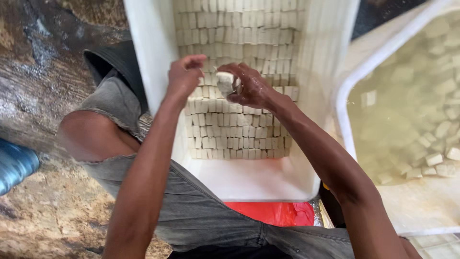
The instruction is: The person sits on the floor between large plastic tubs and transfers tofu blocks by hand from a tub of water into a slotted crate, arranging the blocks in rows. They repeatedly pick up blocks from the water, sometimes several at a time, and place them into the crate grid.
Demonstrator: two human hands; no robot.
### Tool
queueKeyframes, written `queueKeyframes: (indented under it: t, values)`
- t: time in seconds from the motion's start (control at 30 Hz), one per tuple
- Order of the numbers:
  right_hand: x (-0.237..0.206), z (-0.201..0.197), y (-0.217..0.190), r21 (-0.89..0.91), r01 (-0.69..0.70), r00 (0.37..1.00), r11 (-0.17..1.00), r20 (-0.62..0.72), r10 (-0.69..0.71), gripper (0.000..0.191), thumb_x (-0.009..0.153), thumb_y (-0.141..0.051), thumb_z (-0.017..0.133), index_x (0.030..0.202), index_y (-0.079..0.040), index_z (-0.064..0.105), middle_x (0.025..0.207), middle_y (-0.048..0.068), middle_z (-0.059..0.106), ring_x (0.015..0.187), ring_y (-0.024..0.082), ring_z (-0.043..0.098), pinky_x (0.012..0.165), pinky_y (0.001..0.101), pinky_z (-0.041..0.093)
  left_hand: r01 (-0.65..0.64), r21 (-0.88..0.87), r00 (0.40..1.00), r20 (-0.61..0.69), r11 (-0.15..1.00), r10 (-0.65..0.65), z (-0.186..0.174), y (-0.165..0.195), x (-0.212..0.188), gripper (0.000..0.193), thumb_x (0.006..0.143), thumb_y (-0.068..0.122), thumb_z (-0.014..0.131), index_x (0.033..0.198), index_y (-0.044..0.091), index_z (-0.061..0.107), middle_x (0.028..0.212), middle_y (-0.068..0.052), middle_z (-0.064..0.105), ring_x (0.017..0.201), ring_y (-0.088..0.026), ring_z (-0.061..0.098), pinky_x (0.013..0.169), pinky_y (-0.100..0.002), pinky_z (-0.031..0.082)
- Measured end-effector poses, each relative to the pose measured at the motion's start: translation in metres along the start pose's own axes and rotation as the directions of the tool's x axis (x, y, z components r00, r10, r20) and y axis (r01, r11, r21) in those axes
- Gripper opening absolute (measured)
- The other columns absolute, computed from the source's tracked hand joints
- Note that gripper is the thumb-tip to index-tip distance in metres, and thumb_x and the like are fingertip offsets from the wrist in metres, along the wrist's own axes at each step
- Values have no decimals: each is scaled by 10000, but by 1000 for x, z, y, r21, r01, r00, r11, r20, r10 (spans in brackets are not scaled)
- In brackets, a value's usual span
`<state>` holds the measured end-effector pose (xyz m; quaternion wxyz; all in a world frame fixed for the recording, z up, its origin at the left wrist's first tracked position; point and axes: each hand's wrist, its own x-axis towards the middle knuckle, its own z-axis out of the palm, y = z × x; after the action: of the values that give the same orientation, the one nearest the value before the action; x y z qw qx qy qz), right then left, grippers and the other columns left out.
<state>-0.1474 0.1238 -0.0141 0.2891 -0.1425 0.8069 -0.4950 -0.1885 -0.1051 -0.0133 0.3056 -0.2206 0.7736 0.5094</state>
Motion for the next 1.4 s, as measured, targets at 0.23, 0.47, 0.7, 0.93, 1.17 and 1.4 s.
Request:
queueKeyframes:
  t: [0.23,0.47,0.7,0.93,1.17,1.4]
  values:
    - [43,65,30,-778,262,920,570,381,97,817,888,-19,681,1583,-289,348,1271,250,515,909,349,625,735,451,615,-173,274,968,226,946,112,26,-72,22,592,730,13,777,1309,73,673,1141,-140,731,1016,-217,712,875,-319,574]
    - [30,24,54,-264,-233,959,936,100,267,660,728,-18,842,1346,-97,624,1288,145,650,1127,294,668,973,370,567,-213,287,977,91,934,195,35,-79,15,488,739,182,897,1194,66,763,1002,-147,768,892,-237,740,873,-353,591]
    - [10,42,74,-163,-272,962,948,-83,262,478,766,2,746,1240,-23,688,1147,170,700,1084,319,676,989,421,563,-152,353,986,116,923,118,35,-74,20,517,683,221,935,1157,89,776,862,-99,749,783,-210,705,788,-343,575]
    - [13,63,79,-307,-107,986,946,-157,61,547,775,-109,809,1306,-55,688,1244,175,676,1193,380,570,1022,549,436,-104,256,982,180,961,58,35,-72,22,486,655,178,960,1096,70,786,892,-44,766,789,-143,719,764,-294,595]
    - [23,75,61,-282,-276,961,919,-50,273,541,756,-296,883,1241,-122,720,1153,135,699,1138,333,584,981,515,509,21,281,973,213,960,-83,27,-71,30,484,688,103,898,1155,85,776,908,-68,781,775,-122,707,747,-269,585]
    - [38,65,75,-279,-273,961,921,-121,249,310,791,-248,867,1093,-191,827,972,68,770,820,258,697,727,434,613,-38,237,986,169,971,-3,42,-76,23,453,677,53,910,1112,48,782,935,-82,801,812,-127,764,787,-254,625]
